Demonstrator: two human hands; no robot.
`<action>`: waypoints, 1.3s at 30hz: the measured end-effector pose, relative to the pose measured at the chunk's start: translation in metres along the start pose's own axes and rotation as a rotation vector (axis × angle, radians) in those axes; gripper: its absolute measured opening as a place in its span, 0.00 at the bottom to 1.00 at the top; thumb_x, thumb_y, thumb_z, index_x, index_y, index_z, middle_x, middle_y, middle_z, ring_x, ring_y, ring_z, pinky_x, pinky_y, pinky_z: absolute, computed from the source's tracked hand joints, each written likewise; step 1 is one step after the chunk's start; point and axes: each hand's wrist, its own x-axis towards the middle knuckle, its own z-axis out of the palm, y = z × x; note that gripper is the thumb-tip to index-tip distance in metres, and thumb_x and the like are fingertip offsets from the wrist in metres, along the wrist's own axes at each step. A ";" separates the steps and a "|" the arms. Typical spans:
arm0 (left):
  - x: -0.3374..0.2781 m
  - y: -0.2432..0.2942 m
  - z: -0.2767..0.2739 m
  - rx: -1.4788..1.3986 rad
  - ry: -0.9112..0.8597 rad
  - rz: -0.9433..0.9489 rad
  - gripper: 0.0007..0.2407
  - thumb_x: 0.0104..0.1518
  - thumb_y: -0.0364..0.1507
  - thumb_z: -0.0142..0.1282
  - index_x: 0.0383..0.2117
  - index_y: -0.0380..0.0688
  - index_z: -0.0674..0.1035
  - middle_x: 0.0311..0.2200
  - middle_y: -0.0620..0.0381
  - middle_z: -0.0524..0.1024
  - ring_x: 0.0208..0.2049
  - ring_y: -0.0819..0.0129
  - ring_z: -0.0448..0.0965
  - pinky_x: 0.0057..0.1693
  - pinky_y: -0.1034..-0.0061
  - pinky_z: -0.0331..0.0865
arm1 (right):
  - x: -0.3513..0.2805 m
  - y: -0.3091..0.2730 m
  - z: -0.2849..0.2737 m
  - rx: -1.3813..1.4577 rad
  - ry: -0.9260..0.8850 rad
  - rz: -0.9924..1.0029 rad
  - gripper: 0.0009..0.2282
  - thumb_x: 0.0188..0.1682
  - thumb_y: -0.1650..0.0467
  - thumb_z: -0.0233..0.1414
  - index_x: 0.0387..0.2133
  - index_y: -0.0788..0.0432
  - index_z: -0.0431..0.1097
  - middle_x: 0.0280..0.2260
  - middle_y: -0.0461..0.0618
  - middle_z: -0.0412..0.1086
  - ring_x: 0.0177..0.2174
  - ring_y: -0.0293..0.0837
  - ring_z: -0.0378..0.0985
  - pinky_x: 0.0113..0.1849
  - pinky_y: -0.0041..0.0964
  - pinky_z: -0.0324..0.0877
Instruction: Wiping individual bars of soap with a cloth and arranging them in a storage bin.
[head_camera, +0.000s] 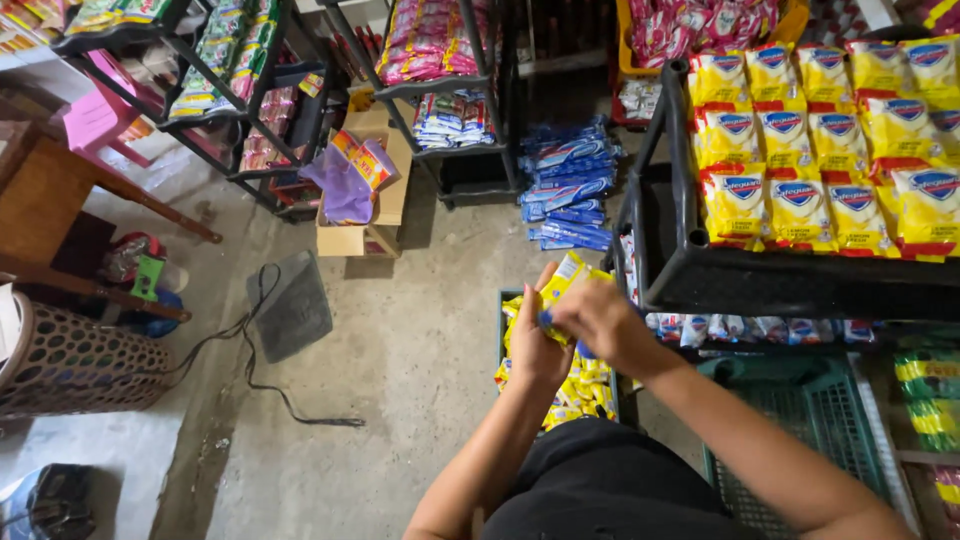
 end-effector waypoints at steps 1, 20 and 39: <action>-0.005 0.002 0.004 -0.001 0.000 0.003 0.21 0.66 0.43 0.47 0.63 0.52 0.74 0.51 0.33 0.77 0.49 0.43 0.81 0.57 0.51 0.75 | 0.001 0.014 -0.001 0.002 -0.001 -0.002 0.02 0.49 0.69 0.61 0.31 0.52 0.76 0.32 0.47 0.74 0.37 0.51 0.77 0.45 0.43 0.70; -0.008 0.007 0.003 -0.081 -0.228 0.139 0.25 0.68 0.46 0.38 0.70 0.53 0.63 0.66 0.36 0.61 0.62 0.38 0.68 0.65 0.47 0.63 | 0.008 -0.011 -0.009 -0.127 -0.019 -0.009 0.04 0.53 0.66 0.58 0.35 0.53 0.75 0.33 0.48 0.73 0.34 0.52 0.76 0.41 0.44 0.71; -0.019 0.009 0.003 -0.067 -0.106 0.149 0.21 0.67 0.37 0.47 0.67 0.55 0.68 0.57 0.29 0.70 0.54 0.37 0.75 0.60 0.47 0.69 | -0.031 -0.005 -0.003 -0.032 -0.090 -0.048 0.08 0.51 0.70 0.57 0.43 0.53 0.79 0.36 0.45 0.71 0.38 0.47 0.77 0.45 0.41 0.73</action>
